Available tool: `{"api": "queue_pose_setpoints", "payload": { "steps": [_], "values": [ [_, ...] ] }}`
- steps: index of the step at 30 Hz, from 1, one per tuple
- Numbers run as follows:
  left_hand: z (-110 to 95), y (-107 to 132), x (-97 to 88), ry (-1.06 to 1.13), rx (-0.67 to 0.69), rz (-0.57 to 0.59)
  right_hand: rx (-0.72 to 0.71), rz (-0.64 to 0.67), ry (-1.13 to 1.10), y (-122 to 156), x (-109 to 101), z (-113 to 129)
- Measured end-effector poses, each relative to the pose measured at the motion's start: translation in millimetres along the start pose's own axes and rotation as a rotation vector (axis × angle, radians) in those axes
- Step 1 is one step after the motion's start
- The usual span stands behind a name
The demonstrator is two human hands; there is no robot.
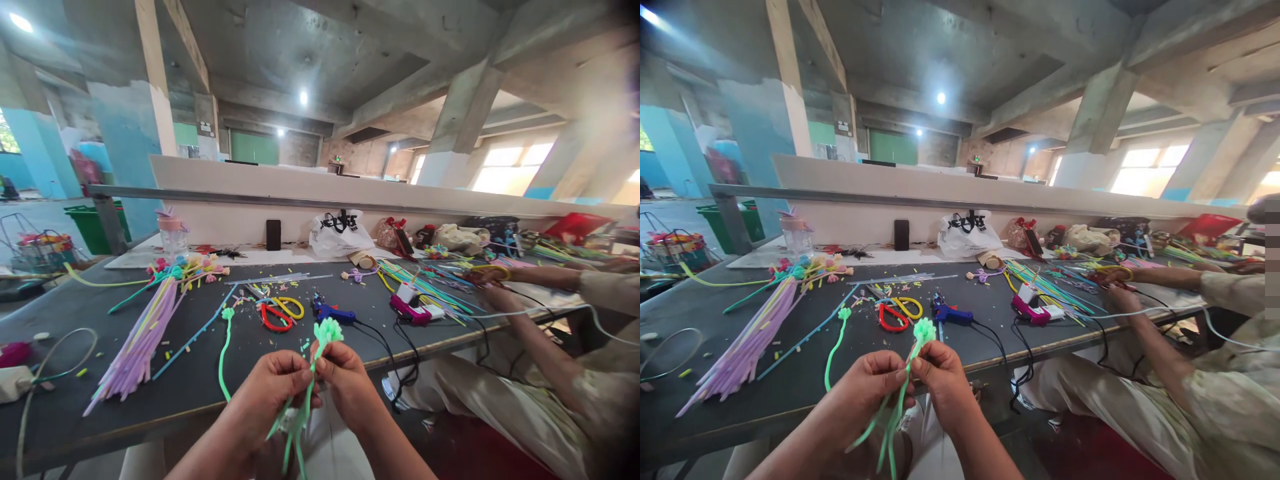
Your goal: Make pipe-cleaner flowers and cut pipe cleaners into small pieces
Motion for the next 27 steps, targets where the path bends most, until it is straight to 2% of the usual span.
{"api": "queue_pose_setpoints", "payload": {
  "steps": [3, 5, 7, 10, 14, 19, 21, 25, 27],
  "values": [
    [-29.4, 12.0, -11.2, -0.427, 0.284, -0.302, -0.063, -0.038, 0.168, -1.0, -6.0, 5.8],
    [-46.8, 28.4, -6.6, -0.723, 0.521, -0.506, -0.092, -0.101, 0.307, 0.9, -11.7, 9.9],
    [-52.1, 41.1, 6.2, -0.956, 0.709, -0.627, -0.079, -0.146, 0.408, 4.2, -14.6, 10.8],
    [-49.0, 48.3, 20.9, -1.151, 0.857, -0.713, -0.054, -0.198, 0.511, 8.9, -17.6, 12.4],
    [-46.0, 49.8, 31.4, -1.259, 0.947, -0.73, -0.071, -0.279, 0.603, 12.0, -25.3, 19.4],
    [-44.6, 39.7, 24.7, -1.295, 0.845, -0.721, -0.073, -0.259, 0.614, 8.7, -29.0, 17.4],
    [-44.7, 39.5, 24.8, -1.313, 0.865, -0.722, -0.081, -0.255, 0.631, 7.6, -29.5, 17.8],
    [-42.8, 42.6, 34.6, -1.39, 0.968, -0.67, -0.084, -0.26, 0.671, 7.0, -29.0, 19.0],
    [-43.3, 41.3, 33.9, -1.357, 0.94, -0.628, -0.087, -0.259, 0.697, 6.9, -29.0, 19.7]
  ]
}}
Point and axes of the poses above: each hand's wrist, its own y-axis away from the middle knuckle, its own x-axis out of the palm, z = x × y, the point moved 10 cm from there along -y, towards the middle knuckle, and after that the axes turned 14 degrees about -x, right-handed, at the moved point
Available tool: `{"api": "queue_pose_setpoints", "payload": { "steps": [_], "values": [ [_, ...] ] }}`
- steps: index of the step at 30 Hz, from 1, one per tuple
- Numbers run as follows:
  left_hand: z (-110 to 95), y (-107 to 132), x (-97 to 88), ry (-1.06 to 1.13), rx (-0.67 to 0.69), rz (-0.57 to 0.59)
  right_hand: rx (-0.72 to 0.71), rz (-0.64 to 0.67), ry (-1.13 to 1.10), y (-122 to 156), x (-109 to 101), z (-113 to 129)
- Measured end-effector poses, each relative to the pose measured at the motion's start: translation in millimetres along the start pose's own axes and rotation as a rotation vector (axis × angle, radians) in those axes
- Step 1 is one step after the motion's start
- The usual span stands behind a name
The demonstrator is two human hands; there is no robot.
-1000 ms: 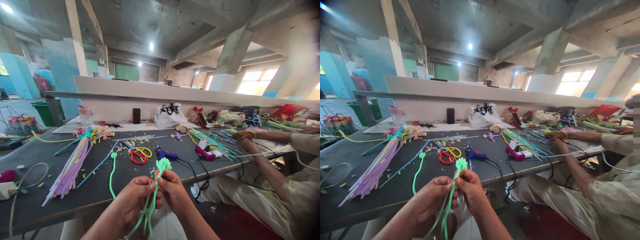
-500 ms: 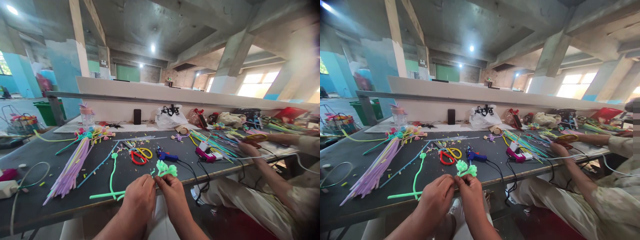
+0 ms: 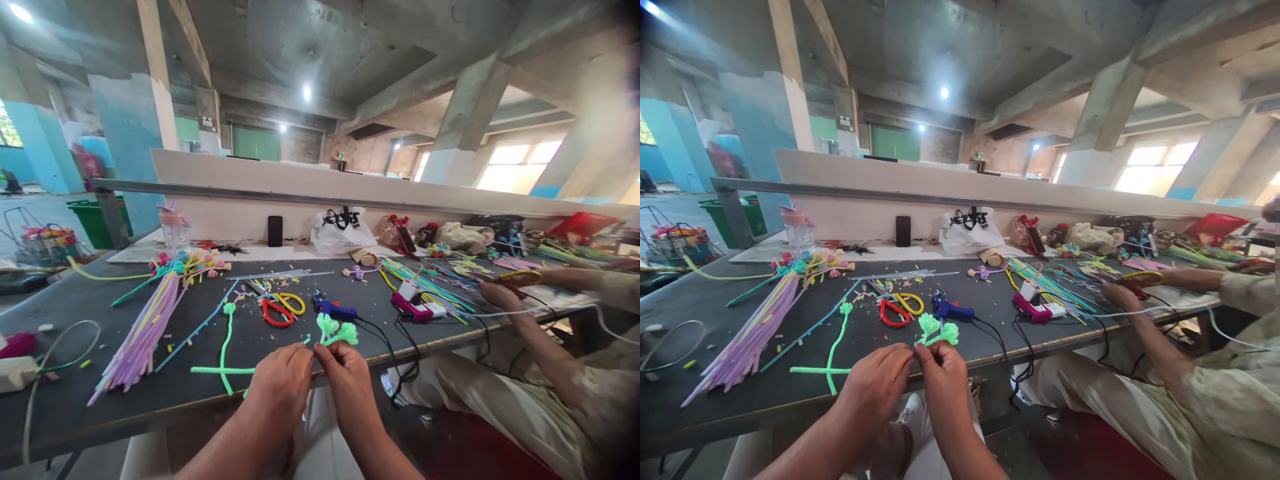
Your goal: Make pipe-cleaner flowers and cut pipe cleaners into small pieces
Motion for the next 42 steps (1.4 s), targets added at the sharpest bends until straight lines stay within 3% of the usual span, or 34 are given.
{"api": "queue_pose_setpoints", "payload": {
  "steps": [2, 6, 9, 13, 17, 21, 29, 35, 39, 42],
  "values": [
    [9.0, -3.1, 1.8, 0.114, -0.108, 0.064, -0.015, 0.002, 0.013, -0.3, -0.7, 0.4],
    [38.1, -5.2, 13.7, 0.439, -0.471, 0.23, -0.048, 0.036, -0.084, -0.5, 1.3, 0.7],
    [48.9, 3.1, 32.9, 0.797, -0.716, 0.408, -0.045, 0.092, -0.285, 0.8, 9.2, -0.2],
    [46.8, 23.6, 58.5, 1.295, -0.963, 0.6, 0.018, 0.2, -0.641, 8.0, 30.2, -2.2],
    [33.7, 36.5, 72.6, 1.651, -0.983, 0.71, 0.119, 0.277, -0.85, 19.0, 48.0, -5.2],
    [16.0, 46.6, 81.3, 1.823, -0.946, 0.882, 0.151, 0.266, -0.846, 21.3, 46.6, -8.0],
    [42.4, 32.8, 67.6, 1.537, -0.935, 0.68, 0.054, 0.201, -0.629, 11.7, 29.2, -1.6],
    [58.5, 17.6, 56.3, 1.253, -0.862, 0.538, -0.054, 0.041, -0.309, 4.4, 6.1, 7.7],
    [50.4, 24.9, 66.2, 1.435, -0.919, 0.594, -0.046, 0.035, -0.311, 7.3, 6.3, 8.5],
    [33.9, 35.0, 74.2, 1.649, -0.978, 0.701, 0.031, 0.12, -0.52, 14.0, 22.4, -0.1]
  ]
}}
Point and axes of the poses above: each hand's wrist, its own y-axis away from the middle knuckle, its own x-axis out of the palm, z = x × y, the point moved 10 cm from there along -y, towards the middle knuckle, and after that the axes turned 14 degrees about -x, right-handed, at the moved point
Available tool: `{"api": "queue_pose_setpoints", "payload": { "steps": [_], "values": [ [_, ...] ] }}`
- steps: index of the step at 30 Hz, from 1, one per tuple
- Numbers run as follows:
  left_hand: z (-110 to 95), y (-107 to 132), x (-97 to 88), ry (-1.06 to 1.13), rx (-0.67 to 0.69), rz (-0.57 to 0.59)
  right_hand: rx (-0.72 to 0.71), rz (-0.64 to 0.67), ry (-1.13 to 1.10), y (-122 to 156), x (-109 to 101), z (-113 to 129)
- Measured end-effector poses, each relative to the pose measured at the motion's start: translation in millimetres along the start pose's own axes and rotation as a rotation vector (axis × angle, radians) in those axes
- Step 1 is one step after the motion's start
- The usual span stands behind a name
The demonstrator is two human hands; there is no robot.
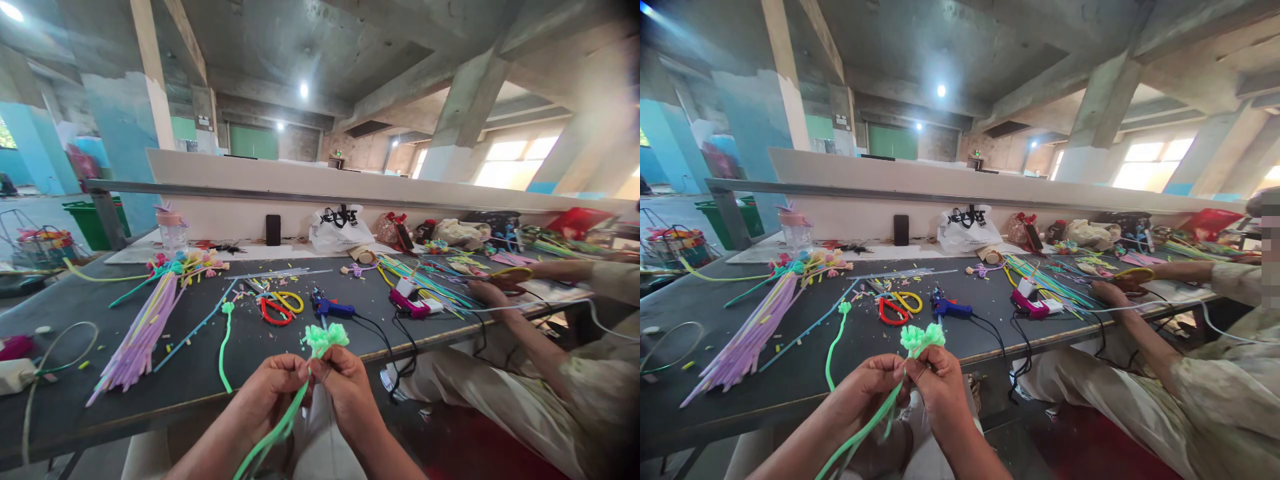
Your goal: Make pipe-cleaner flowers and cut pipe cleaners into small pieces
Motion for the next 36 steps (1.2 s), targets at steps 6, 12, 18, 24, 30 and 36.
{"api": "queue_pose_setpoints", "payload": {
  "steps": [6, 12, 18, 24, 30, 36],
  "values": [
    [6.2, 2.1, 10.9, 0.077, -0.057, 0.1, 0.053, 0.08, -0.216, -3.2, 4.7, -10.5],
    [-6.2, 0.7, 29.4, -0.065, 0.04, 0.107, 0.049, 0.142, -0.355, -4.3, 12.4, 9.8],
    [14.3, -8.1, 55.5, 0.036, -0.08, 0.222, 0.06, 0.121, -0.419, -6.2, 2.3, 20.0],
    [12.0, -6.3, 33.6, 0.022, -0.076, 0.043, 0.059, 0.103, -0.403, -12.1, -0.7, 19.2],
    [10.1, -1.3, 30.3, 0.016, -0.073, 0.022, 0.104, 0.131, -0.429, -7.1, 5.6, 10.1],
    [17.3, 0.6, 37.6, -0.001, -0.112, 0.067, 0.165, 0.253, -0.488, -0.6, 22.1, 11.3]
  ]
}}
Point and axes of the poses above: each hand's wrist, its own y-axis away from the middle knuckle, its own x-axis out of the palm, z = x × y, the point moved 10 cm from there along -y, towards the middle knuckle, and after that the axes turned 14 degrees about -x, right-handed, at the moved point
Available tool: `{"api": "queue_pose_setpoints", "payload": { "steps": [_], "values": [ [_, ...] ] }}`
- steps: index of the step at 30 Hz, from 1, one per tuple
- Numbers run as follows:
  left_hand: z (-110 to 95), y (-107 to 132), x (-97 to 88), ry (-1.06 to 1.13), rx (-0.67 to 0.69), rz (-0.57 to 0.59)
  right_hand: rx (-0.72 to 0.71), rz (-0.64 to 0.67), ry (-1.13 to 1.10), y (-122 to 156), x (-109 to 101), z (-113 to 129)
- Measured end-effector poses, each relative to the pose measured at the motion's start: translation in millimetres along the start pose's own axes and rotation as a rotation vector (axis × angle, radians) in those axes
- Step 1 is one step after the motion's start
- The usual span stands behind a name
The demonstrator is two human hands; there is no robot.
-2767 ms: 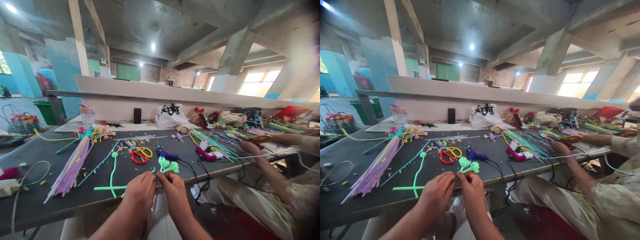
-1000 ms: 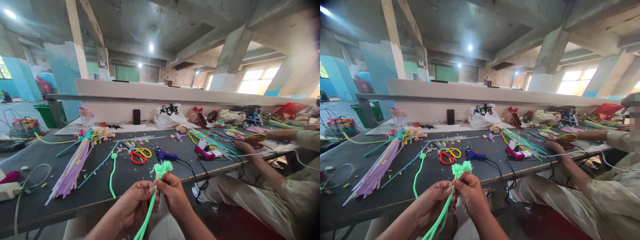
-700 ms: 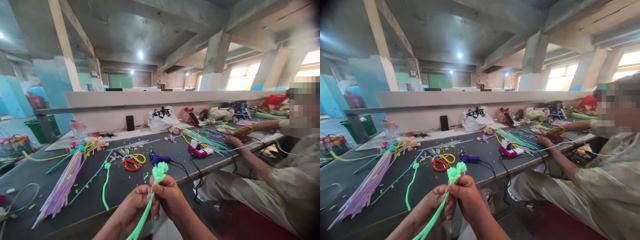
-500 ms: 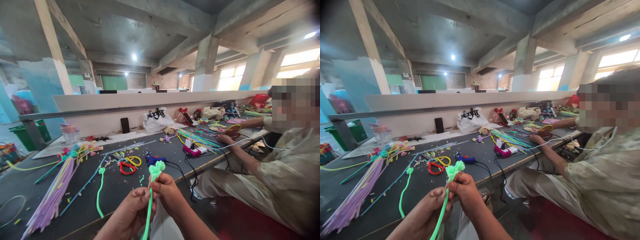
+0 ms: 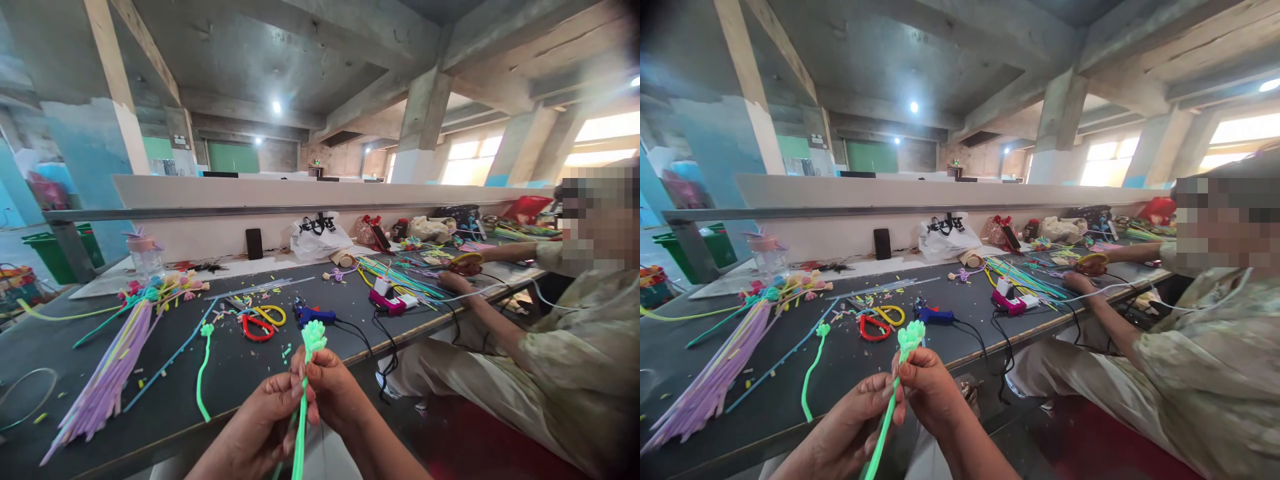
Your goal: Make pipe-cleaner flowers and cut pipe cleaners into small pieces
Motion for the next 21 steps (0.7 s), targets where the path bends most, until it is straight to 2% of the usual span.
{"api": "queue_pose_setpoints", "payload": {
  "steps": [3, 7, 9, 11, 13, 17, 21],
  "values": [
    [-10.6, 5.7, -8.6, -0.094, 0.071, -0.093, -0.019, -0.007, 0.048, -1.6, 0.7, -0.5],
    [-37.4, 21.1, -26.4, -0.544, 0.178, -0.374, -0.057, -0.147, 0.397, -1.7, -16.5, 5.3],
    [-56.9, 33.3, -25.7, -0.793, 0.325, -0.521, -0.067, -0.233, 0.645, 0.4, -27.3, 11.9],
    [-70.7, 45.5, -16.6, -0.972, 0.505, -0.619, -0.077, -0.294, 0.848, 2.9, -34.8, 17.8],
    [-73.8, 51.7, -8.0, -1.092, 0.611, -0.673, -0.073, -0.325, 0.958, 5.4, -39.0, 18.4],
    [-70.0, 53.1, -5.5, -1.175, 0.625, -0.75, -0.106, -0.369, 0.995, 10.6, -38.6, 20.0],
    [-71.7, 57.7, 1.6, -1.202, 0.647, -0.766, -0.24, -0.36, 1.198, 12.8, -22.6, 43.3]
  ]
}}
Point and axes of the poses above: each hand's wrist, its own y-axis away from the middle knuckle, its own x-axis out of the palm, z = x × y, the point moved 10 cm from there along -y, towards the middle knuckle, and after that the axes turned 14 degrees about -x, right-handed, at the moved point
